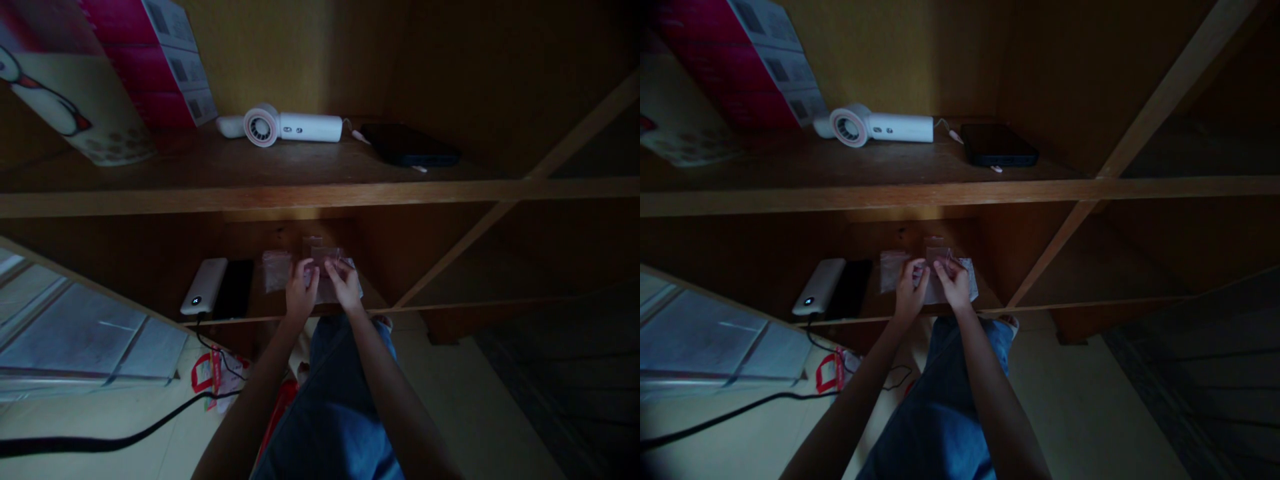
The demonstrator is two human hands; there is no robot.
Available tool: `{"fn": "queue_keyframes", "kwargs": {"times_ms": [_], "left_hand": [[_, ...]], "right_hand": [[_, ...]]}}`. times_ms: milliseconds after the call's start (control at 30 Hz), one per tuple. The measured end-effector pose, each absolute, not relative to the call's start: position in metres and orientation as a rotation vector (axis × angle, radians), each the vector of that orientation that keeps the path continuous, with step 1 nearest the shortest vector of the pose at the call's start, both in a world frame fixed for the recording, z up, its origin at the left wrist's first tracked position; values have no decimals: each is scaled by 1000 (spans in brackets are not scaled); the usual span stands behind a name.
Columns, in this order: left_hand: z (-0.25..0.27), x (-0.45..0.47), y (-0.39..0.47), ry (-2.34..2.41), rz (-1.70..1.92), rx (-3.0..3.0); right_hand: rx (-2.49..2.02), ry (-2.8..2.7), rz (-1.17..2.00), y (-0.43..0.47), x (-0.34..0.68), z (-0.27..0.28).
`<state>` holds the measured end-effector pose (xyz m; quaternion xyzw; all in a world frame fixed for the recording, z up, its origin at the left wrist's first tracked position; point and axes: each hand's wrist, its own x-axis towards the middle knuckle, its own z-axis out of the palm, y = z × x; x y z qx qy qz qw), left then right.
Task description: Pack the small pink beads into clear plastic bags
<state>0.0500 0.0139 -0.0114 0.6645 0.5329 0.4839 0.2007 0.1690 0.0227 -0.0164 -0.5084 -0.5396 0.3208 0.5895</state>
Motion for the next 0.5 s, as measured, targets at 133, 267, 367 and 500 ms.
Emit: {"fn": "queue_keyframes", "kwargs": {"times_ms": [133, 267, 367, 500], "left_hand": [[-25, 46, 23, 1390, 1391, 1570], [-34, 45, 31, 1189, 1340, 1352], [-35, 45, 33, 1150, 1365, 1307], [-31, 43, 33, 1174, 1407, 1329]], "right_hand": [[-1175, -1049, 947, 26, 171, -17], [-1122, -951, 1090, 25, 171, -15], [-1134, -888, 1133, 25, 170, -13], [-1141, -824, 1105, 27, 171, -14]]}}
